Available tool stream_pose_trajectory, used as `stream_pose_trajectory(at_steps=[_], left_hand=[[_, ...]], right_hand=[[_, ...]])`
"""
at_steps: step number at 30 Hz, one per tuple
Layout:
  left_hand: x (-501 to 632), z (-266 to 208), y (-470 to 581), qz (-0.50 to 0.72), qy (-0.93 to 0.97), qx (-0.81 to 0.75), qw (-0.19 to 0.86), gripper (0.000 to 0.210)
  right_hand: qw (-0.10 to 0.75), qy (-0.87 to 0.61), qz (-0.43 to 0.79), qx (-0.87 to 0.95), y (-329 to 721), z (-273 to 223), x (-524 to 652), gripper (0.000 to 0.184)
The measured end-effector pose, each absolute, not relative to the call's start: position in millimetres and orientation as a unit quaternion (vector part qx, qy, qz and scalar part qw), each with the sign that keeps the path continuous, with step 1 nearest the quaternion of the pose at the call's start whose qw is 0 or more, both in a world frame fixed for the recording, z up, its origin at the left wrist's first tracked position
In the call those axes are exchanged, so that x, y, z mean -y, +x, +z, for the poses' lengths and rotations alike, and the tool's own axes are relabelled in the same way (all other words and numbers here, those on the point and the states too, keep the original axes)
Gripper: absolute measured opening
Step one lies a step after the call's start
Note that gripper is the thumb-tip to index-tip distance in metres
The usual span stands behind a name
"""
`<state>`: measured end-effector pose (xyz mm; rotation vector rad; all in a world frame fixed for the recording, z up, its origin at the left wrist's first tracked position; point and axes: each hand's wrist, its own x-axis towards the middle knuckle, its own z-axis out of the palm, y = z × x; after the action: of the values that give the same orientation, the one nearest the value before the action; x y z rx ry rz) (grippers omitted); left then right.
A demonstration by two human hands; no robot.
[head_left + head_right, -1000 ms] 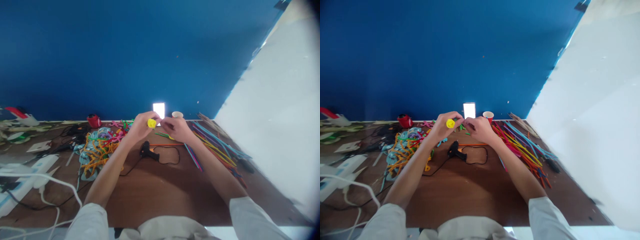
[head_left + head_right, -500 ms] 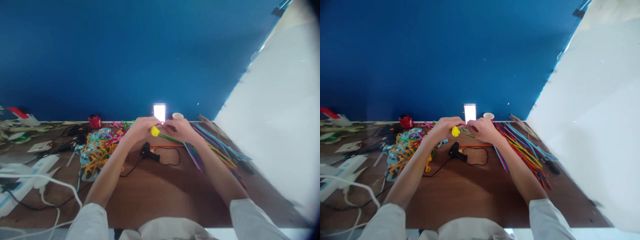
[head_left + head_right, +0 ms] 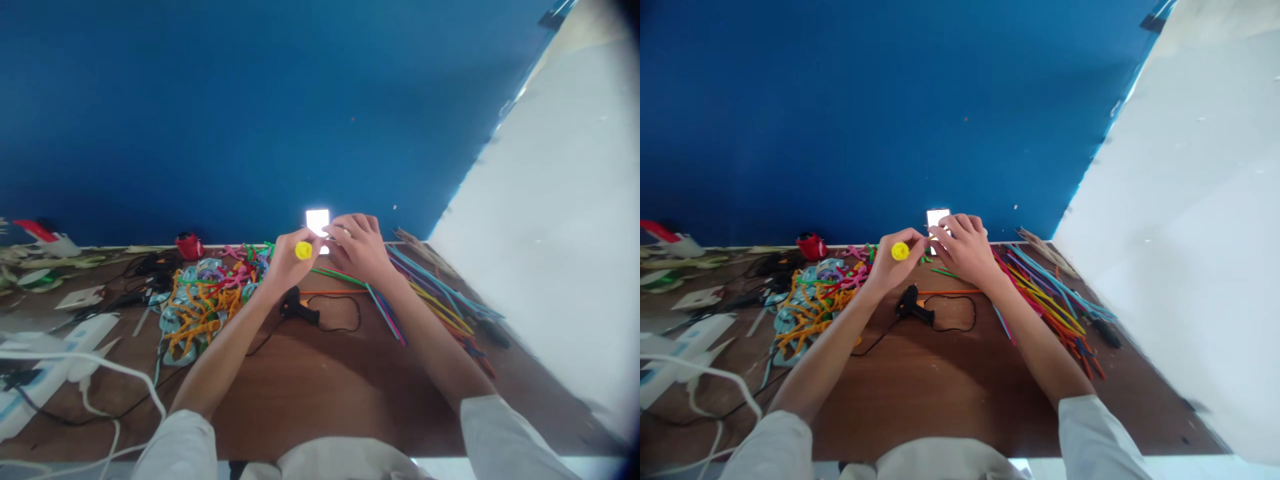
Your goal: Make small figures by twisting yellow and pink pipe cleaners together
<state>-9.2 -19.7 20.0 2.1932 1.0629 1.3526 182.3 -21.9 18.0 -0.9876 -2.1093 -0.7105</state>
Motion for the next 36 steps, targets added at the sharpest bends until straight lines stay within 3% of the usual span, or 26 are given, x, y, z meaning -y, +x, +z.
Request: stream_pose_trajectory(at_steps=[6,16,27,30,36], left_hand=[[13,17,-8,0.494,0.670,-0.389,0.396,0.028],[15,28,-15,0.474,0.618,-0.381,0.499,0.029],[9,31,-25,0.496,0.629,-0.398,0.448,0.023],[5,32,-26,0.507,0.613,-0.402,0.453,0.024],[2,34,-29,0.517,0.599,-0.409,0.454,0.023]], right_hand=[[0.335,-0.352,-0.276,0.829,180,15,18,0.019],[0.303,-0.343,-0.264,0.849,182,9,7,0.029],[0.395,-0.345,-0.067,0.849,189,14,7,0.035],[0.377,-0.370,-0.084,0.845,199,15,4,0.038],[0.263,-0.443,-0.205,0.832,203,9,3,0.043]])
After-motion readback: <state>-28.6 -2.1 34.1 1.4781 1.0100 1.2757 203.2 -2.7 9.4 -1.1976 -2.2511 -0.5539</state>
